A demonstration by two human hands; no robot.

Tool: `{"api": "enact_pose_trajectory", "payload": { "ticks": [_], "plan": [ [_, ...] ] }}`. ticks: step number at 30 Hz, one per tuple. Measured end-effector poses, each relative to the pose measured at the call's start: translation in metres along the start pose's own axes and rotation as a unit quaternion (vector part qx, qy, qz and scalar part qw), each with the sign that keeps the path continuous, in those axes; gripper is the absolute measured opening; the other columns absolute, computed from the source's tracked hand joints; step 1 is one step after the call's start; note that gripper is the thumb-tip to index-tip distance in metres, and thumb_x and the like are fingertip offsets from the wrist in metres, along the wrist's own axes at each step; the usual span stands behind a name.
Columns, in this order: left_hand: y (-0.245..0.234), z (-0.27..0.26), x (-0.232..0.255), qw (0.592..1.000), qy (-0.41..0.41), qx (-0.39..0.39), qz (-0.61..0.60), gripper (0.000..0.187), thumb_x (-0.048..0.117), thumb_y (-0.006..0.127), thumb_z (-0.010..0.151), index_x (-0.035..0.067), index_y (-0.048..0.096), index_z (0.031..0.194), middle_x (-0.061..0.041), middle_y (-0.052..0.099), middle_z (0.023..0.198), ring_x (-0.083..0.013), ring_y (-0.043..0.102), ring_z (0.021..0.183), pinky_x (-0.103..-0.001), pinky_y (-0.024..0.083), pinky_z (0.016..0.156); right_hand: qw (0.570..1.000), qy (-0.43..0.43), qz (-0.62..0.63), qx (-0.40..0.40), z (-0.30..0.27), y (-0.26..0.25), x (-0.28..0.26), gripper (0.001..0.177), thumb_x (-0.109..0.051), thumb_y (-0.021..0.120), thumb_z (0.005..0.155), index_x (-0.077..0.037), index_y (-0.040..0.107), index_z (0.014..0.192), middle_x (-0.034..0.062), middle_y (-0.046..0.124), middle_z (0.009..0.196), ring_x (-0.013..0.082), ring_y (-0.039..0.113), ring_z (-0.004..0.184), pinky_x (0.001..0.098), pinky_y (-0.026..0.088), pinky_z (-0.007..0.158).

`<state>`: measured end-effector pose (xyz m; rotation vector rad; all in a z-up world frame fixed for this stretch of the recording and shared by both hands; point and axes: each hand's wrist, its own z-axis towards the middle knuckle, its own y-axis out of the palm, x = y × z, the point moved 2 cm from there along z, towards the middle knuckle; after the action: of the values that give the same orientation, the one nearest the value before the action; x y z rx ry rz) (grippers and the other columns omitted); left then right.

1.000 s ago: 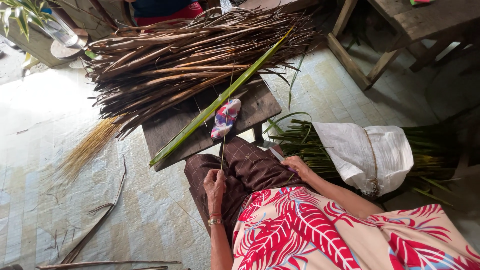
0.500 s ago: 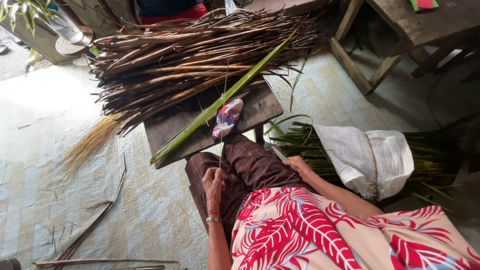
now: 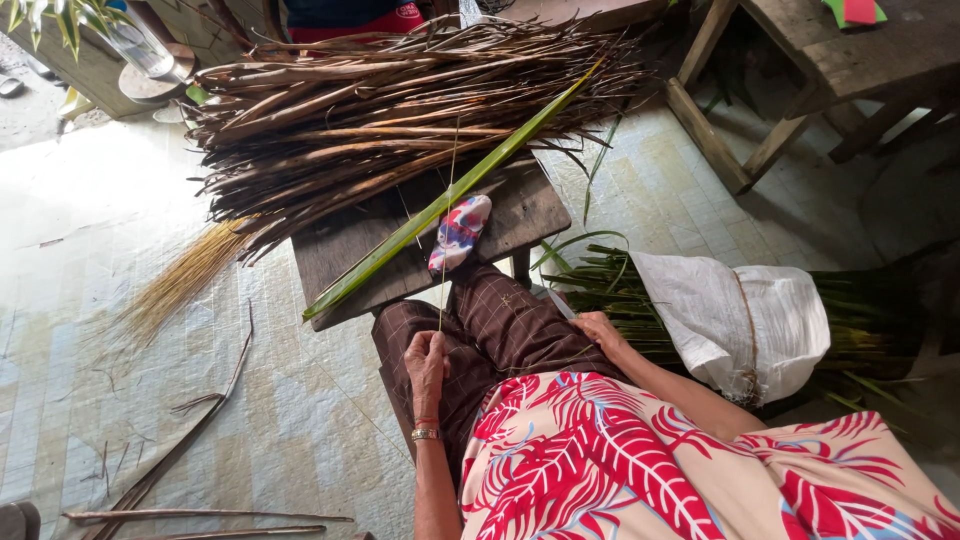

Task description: Stripping the leafy material from palm fronds using a knife to prepare ribs for broom making

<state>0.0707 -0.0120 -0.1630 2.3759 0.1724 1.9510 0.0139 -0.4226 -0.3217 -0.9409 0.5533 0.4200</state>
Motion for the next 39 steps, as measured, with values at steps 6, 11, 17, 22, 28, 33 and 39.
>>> {"api": "enact_pose_trajectory", "payload": {
  "ticks": [6, 11, 17, 22, 28, 33, 39],
  "plan": [
    [0.001, 0.001, 0.0, 1.0, 0.009, 0.001, 0.011, 0.016, 0.013, 0.065, 0.098, 0.0, 0.067, 0.089, -0.008, 0.053, 0.06, -0.0136, 0.05, 0.031, -0.025, 0.038, 0.027, 0.702, 0.4, 0.265, 0.526, -0.063, 0.07, 0.048, 0.029, -0.029, 0.068, 0.093, -0.002, 0.075, 0.099, 0.0076, 0.053, 0.057, 0.0132, 0.047, 0.039, 0.0292, 0.031, 0.034],
    [-0.001, 0.002, -0.002, 1.0, -0.003, -0.002, 0.03, 0.016, 0.013, 0.064, 0.098, 0.0, 0.067, 0.089, -0.008, 0.052, 0.06, -0.0132, 0.05, 0.032, -0.024, 0.037, 0.029, 0.675, 0.444, 0.222, 0.546, -0.019, 0.047, 0.004, 0.025, -0.022, 0.067, 0.093, 0.003, 0.069, 0.086, 0.0004, 0.046, 0.057, 0.0056, 0.037, 0.047, 0.0196, 0.029, 0.046],
    [0.002, 0.005, -0.005, 0.999, -0.002, 0.007, 0.032, 0.015, 0.013, 0.065, 0.097, 0.001, 0.068, 0.088, -0.008, 0.053, 0.059, -0.0137, 0.05, 0.031, -0.025, 0.037, 0.027, 0.7, 0.454, 0.204, 0.512, -0.014, 0.041, 0.0, 0.023, -0.022, 0.067, 0.092, -0.003, 0.067, 0.079, -0.0008, 0.047, 0.057, 0.0046, 0.039, 0.05, 0.0175, 0.028, 0.047],
    [0.004, 0.004, 0.001, 0.998, -0.007, 0.011, 0.054, 0.017, 0.015, 0.064, 0.098, 0.001, 0.069, 0.09, -0.008, 0.053, 0.06, -0.0134, 0.052, 0.035, -0.025, 0.039, 0.03, 0.696, 0.464, 0.211, 0.506, 0.004, 0.025, -0.017, 0.024, -0.023, 0.066, 0.095, -0.003, 0.064, 0.082, 0.0015, 0.048, 0.058, 0.0077, 0.041, 0.047, 0.0216, 0.032, 0.044],
    [0.016, 0.003, 0.026, 0.994, -0.013, 0.007, 0.109, 0.02, 0.02, 0.063, 0.097, 0.002, 0.07, 0.09, -0.008, 0.055, 0.055, -0.0149, 0.055, 0.039, -0.027, 0.04, 0.033, 0.636, 0.491, 0.237, 0.546, 0.096, -0.044, -0.086, 0.021, -0.018, 0.065, 0.092, 0.0, 0.062, 0.103, 0.0104, 0.063, 0.068, 0.0119, 0.057, 0.046, 0.0233, 0.044, 0.039],
    [0.045, -0.002, 0.045, 0.996, -0.026, 0.01, 0.091, 0.02, 0.022, 0.064, 0.096, 0.005, 0.071, 0.087, -0.006, 0.055, 0.054, -0.0132, 0.053, 0.04, -0.027, 0.041, 0.036, 0.621, 0.524, 0.274, 0.514, 0.165, -0.085, -0.112, 0.013, -0.01, 0.059, 0.096, -0.001, 0.058, 0.106, 0.0149, 0.068, 0.07, 0.0191, 0.067, 0.049, 0.0292, 0.054, 0.039],
    [0.083, -0.013, 0.069, 0.997, -0.062, -0.051, -0.02, 0.02, 0.019, 0.064, 0.096, 0.001, 0.067, 0.088, -0.007, 0.048, 0.053, -0.0123, 0.045, 0.036, -0.025, 0.035, 0.03, 0.687, 0.478, 0.311, 0.451, 0.245, -0.114, -0.146, 0.029, -0.005, 0.061, 0.095, 0.002, 0.057, 0.123, 0.0185, 0.07, 0.07, 0.0211, 0.068, 0.046, 0.0295, 0.053, 0.033]
  ]
}}
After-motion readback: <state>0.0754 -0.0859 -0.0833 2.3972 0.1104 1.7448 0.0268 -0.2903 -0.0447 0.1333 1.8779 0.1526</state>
